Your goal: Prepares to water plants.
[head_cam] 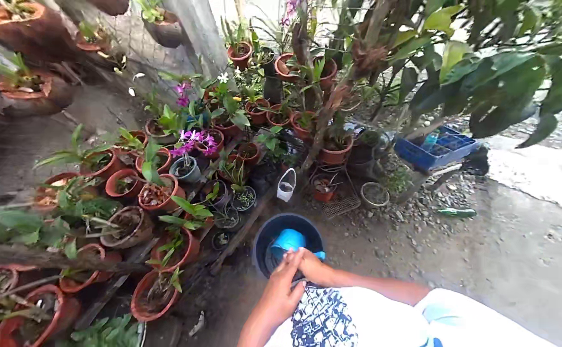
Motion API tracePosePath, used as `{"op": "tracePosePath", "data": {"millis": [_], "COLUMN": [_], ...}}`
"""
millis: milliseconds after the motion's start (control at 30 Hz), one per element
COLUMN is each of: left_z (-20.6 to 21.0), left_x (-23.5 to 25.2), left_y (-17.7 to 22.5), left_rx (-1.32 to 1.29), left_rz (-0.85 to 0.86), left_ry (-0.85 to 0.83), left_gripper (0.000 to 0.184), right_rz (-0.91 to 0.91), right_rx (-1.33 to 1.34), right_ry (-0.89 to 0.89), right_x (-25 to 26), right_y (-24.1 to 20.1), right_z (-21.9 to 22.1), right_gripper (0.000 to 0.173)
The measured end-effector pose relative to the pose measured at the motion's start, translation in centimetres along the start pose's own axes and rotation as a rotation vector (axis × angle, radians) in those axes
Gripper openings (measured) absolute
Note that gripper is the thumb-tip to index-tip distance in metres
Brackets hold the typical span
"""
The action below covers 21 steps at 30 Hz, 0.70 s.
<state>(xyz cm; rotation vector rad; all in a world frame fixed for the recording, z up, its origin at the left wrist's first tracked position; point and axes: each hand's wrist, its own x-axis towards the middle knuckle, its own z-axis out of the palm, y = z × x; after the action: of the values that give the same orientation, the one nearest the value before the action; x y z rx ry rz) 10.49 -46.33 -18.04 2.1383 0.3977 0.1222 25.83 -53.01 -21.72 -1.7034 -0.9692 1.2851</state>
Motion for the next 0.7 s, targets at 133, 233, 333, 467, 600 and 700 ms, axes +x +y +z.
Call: {"op": "tracePosePath", "data": {"millis": [133,233,333,467,600,700], "left_z": [1.6,2.5,3.3,4.3,4.9,4.8], "left_x": [0.7,0.3,-0.8,-3.5,-6.8,-9.1], "left_y": [0.9,1.4,1.6,1.6,1.7,1.9], "left_rx": [-0.014,-0.041,-0.05,-0.067,-0.112,-0.103], "left_rz": [-0.099,-0.155,-0.196,-0.256,-0.325,-0.323], "left_ry": [-0.009,0.015,0.067,0.158,0.256,0.319], "left_gripper": [0.066,0.067,0.068,0.066,0.063,0.063], "right_rz": [0.015,0.039,0.06,0.026,-0.008,-0.056], "right_rx": [0.05,0.01,-0.003,-0.059,-0.171,-0.198], "right_ry": [-0.015,-0.125,-0.221,-0.287,-0.405,-0.438], "right_x": [0.3,0.4,0.4,0.4,-0.4,-0.8], "right_y": [2.4,2.8,2.4,3.6,2.1,1.5], "right_z": [-0.7,-1.2,-0.8,1.5,3.6,5.5], "right_gripper": [0.038,0.042,0.041,0.042,0.044,0.043]}}
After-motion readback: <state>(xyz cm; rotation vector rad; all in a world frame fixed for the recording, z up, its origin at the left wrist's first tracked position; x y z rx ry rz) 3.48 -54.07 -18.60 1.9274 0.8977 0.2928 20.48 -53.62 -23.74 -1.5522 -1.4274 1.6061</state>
